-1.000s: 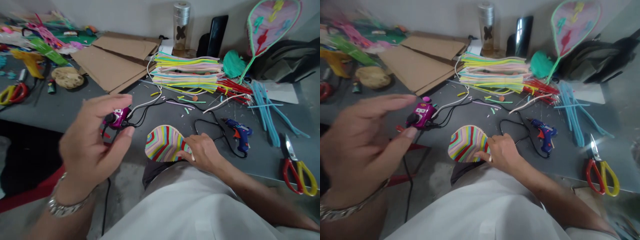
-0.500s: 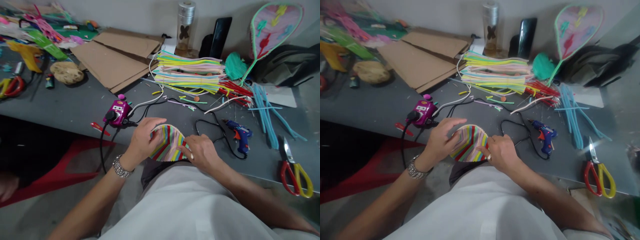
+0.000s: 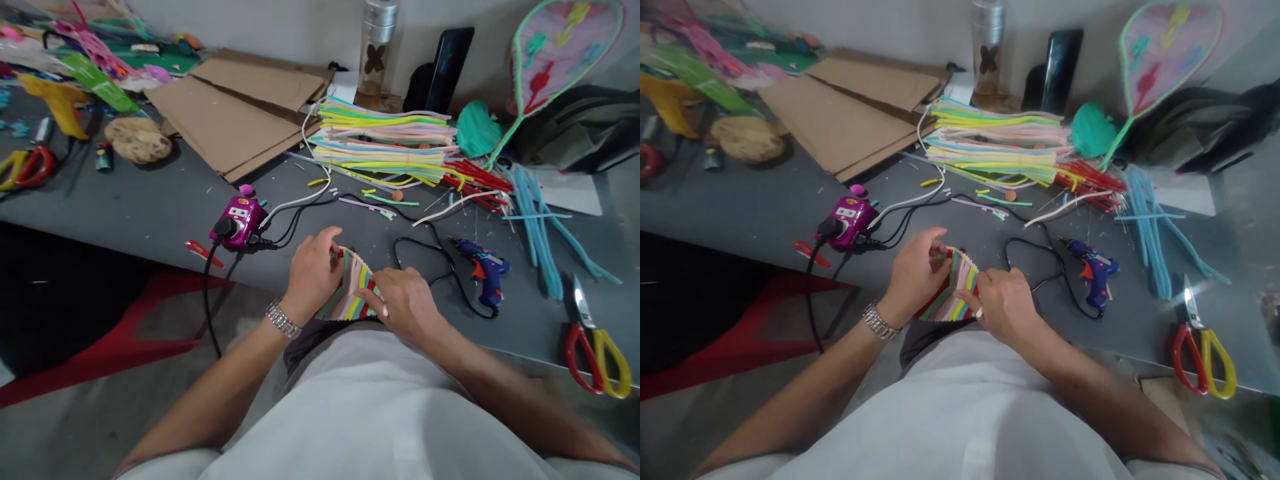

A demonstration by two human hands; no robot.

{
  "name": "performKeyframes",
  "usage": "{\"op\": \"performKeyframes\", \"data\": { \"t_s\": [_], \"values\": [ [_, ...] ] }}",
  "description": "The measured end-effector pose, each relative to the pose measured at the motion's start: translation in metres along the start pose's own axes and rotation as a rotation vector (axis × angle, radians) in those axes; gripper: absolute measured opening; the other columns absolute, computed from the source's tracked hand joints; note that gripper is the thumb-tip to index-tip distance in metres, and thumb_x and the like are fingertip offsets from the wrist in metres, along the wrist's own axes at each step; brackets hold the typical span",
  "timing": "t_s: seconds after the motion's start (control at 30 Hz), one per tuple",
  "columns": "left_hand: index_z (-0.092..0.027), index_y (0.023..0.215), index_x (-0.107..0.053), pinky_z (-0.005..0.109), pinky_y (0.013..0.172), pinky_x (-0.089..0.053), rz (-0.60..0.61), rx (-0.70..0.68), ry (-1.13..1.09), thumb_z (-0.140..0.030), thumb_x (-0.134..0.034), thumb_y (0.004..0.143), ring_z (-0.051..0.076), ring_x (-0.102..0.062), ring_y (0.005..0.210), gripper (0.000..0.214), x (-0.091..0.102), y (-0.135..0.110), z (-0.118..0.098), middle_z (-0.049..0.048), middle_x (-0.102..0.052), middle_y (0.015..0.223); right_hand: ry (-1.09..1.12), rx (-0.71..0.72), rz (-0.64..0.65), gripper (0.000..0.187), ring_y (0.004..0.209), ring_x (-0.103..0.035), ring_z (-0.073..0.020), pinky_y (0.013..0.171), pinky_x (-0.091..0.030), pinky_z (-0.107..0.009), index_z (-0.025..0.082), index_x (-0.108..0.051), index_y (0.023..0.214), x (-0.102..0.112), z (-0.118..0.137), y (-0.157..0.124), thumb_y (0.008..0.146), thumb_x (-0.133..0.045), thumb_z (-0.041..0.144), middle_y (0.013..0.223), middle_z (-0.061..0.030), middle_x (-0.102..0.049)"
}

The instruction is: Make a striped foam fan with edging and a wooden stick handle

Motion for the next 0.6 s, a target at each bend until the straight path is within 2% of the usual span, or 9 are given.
{"op": "performKeyframes", "data": {
  "t_s": [0.27,0.33,0.4,0.5,0.6],
  "values": [
    [-0.015,0.139,-0.053,0.043,0.084,-0.049,0.044,-0.031,0.155,-0.011,-0.052,0.089,0.030,-0.066,0.092,0.050,-0.014,0.008,-0.007,0.0075,-0.072,0.090,-0.005,-0.010,0.021,0.060,0.068,-0.057,-0.0205,0.069,-0.021,-0.036,0.014,-0.071,0.085,0.000,0.001,0.001,0.111,-0.037,0.056,0.078,-0.0100,-0.072],
    [-0.016,0.137,-0.053,0.043,0.085,-0.049,0.070,-0.046,0.115,-0.011,-0.050,0.090,0.029,-0.066,0.093,0.048,-0.017,0.006,-0.011,0.0076,-0.072,0.091,-0.004,-0.011,0.020,0.059,0.068,-0.057,-0.0208,0.069,-0.021,-0.036,0.014,-0.071,0.085,0.000,0.002,0.001,0.111,-0.039,0.056,0.078,-0.0104,-0.073],
    [-0.018,0.135,-0.053,0.040,0.082,-0.051,0.100,-0.045,-0.045,-0.013,-0.051,0.090,0.025,-0.067,0.087,0.045,-0.017,0.003,-0.013,0.0054,-0.071,0.091,-0.005,-0.015,0.016,0.058,0.069,-0.058,-0.0209,0.070,-0.021,-0.036,0.014,-0.071,0.085,0.001,0.003,0.002,0.110,-0.040,0.056,0.079,-0.0109,-0.073],
    [-0.022,0.136,-0.050,0.033,0.075,-0.053,0.101,-0.013,-0.356,-0.019,-0.056,0.092,0.018,-0.066,0.077,0.045,0.001,0.000,-0.011,0.0011,-0.071,0.091,-0.011,-0.022,0.017,0.057,0.069,-0.057,-0.0205,0.070,-0.021,-0.036,0.014,-0.071,0.084,0.001,0.003,0.003,0.109,-0.043,0.058,0.079,-0.0109,-0.073],
    [-0.024,0.134,-0.053,0.032,0.077,-0.054,-0.003,0.023,-0.457,-0.022,-0.063,0.090,0.016,-0.067,0.080,0.045,0.043,0.002,0.002,0.0014,-0.071,0.097,-0.009,-0.026,0.026,0.059,0.068,-0.057,-0.0204,0.069,-0.020,-0.036,0.015,-0.071,0.084,0.000,0.002,0.003,0.109,-0.043,0.059,0.077,-0.0103,-0.072]
  ]
}}
Point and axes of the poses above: each hand's wrist, its own y-axis towards the middle knuckle, its own x-axis out of the back of the hand, z = x × y, the point moved 10 cm from there along y, towards the middle knuckle
